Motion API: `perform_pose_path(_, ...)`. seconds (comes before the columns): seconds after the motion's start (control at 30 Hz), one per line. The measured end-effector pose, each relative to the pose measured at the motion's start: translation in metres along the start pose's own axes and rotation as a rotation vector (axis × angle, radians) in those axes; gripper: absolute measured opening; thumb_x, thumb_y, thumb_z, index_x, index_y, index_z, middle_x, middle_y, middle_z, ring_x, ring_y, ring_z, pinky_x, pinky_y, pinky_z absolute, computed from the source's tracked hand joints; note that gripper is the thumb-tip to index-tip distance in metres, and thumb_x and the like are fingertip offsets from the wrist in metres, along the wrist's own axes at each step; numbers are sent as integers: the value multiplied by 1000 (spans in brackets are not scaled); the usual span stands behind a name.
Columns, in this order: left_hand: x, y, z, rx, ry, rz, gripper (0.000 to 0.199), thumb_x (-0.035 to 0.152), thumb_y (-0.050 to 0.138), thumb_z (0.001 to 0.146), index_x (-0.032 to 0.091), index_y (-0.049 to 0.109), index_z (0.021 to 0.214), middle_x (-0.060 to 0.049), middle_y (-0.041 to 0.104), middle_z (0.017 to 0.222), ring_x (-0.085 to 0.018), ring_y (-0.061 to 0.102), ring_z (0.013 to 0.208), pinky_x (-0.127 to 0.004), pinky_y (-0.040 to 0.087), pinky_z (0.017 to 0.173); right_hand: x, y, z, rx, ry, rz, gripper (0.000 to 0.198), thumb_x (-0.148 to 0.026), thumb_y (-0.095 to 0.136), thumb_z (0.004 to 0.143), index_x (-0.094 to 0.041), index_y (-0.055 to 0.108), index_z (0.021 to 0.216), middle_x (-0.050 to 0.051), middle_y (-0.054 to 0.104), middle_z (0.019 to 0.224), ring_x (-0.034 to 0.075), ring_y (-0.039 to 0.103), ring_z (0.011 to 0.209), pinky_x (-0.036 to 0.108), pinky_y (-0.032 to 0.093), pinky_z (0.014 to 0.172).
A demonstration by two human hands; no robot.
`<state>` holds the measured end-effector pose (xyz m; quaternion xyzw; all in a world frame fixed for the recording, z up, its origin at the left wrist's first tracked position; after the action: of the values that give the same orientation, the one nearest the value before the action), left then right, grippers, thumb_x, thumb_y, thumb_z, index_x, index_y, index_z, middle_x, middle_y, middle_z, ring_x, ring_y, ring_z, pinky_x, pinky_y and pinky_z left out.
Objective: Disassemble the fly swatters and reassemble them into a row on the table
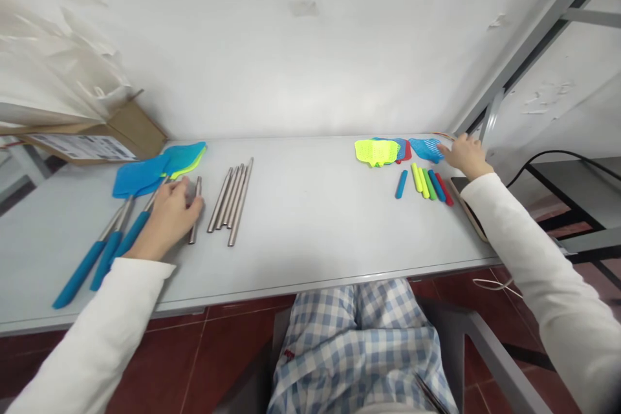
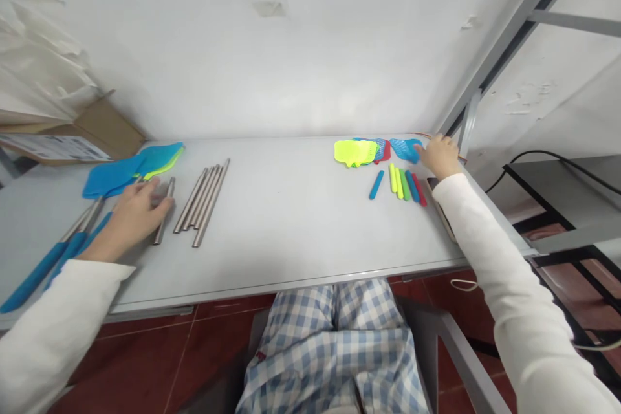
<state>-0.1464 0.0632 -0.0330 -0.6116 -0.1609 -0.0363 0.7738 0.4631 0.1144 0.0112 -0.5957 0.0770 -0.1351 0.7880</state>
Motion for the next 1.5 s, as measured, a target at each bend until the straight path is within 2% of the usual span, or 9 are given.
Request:
perform_pose_path(0.1, -5, -2, -16, -19, 25, -11, 63, 40, 45, 78, 10, 54, 132, -19, 57, 118, -34, 58, 116, -44, 36, 116, -42, -13, -45, -132, -342, 198, 34, -37, 50, 99, -8, 66, 107, 19, 66, 101, 27, 60, 104, 34, 42, 85)
perform_pose_path(0.17, -6, -5, -29, -32, 31, -22, 60, 44, 46, 78, 12, 59, 128, -17, 56, 112, -33, 62, 104, -44, 40, 113, -65, -14, -74, -183, -455, 245, 32, -43, 56, 94, -14, 67, 101, 15, 64, 100, 27, 61, 98, 34, 44, 83)
perform_pose_path(0.3, 0, -11, -50, -8, 25, -83, 50, 43, 46, 78, 19, 64, 118, -12, 54, 103, -30, 67, 90, -44, 46, 107, -78, 0, -96, -113, -510, 170, 30, -38, 62, 87, -14, 66, 103, 17, 61, 105, 30, 60, 94, 41, 46, 86)
perform_pose_path(0.47, 7, -16, -56, -11, -20, -113, 39, 37, 47, 78, 22, 65, 110, -9, 56, 96, -28, 67, 86, -45, 47, 106, -48, 18, -77, -98, -490, 214, 23, -23, 55, 84, -18, 65, 103, 15, 61, 99, 31, 59, 98, 43, 47, 85)
perform_pose_path(0.7, 14, -15, -45, -45, 40, -95, 39, 35, 45, 84, 16, 60, 115, -14, 64, 110, -27, 67, 93, -43, 49, 102, -37, 13, -86, -49, -452, 219, 23, -18, 52, 83, -16, 66, 101, 16, 58, 99, 31, 57, 100, 44, 47, 90)
perform_pose_path(0.93, 58, -11, -38, -117, 3, -10, 64, 43, 38, 90, 2, 47, 139, -29, 55, 137, -40, 53, 128, -52, 41, 108, -93, -9, -105, 40, -622, 283, 28, -29, 41, 97, -14, 65, 101, 18, 59, 105, 29, 58, 97, 41, 45, 89)
perform_pose_path(1.13, 83, 0, -32, -233, 95, 93, 74, 53, 45, 89, 19, 37, 154, -22, 26, 163, -49, 34, 142, -64, 36, 106, -155, -2, -126, -25, -895, 377, 27, -25, 37, 100, -13, 61, 103, 18, 60, 110, 26, 55, 95, 37, 43, 88)
perform_pose_path(1.37, 83, 12, -33, -111, 122, 111, 59, 46, 40, 94, 17, 49, 145, -20, 39, 156, -42, 39, 140, -60, 33, 111, -183, 8, -127, 32, -962, 399, 21, -18, 39, 96, -14, 59, 99, 16, 61, 100, 25, 51, 85, 37, 41, 79)
perform_pose_path(1.5, 77, 5, -46, 8, 137, 22, 54, 47, 37, 96, 18, 56, 137, -20, 44, 151, -40, 42, 137, -58, 33, 111, -225, 12, -110, -43, -988, 507, 23, -18, 40, 94, -12, 61, 103, 17, 61, 105, 25, 53, 90, 38, 42, 84)
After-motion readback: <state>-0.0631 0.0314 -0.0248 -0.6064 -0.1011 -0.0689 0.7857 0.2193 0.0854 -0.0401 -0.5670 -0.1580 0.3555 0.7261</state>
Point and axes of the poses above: each hand's wrist, its own z-axis towards the middle knuckle, its own y-axis out of the palm, x = y × z, the point moved 1 cm from there along z, towards the middle knuckle
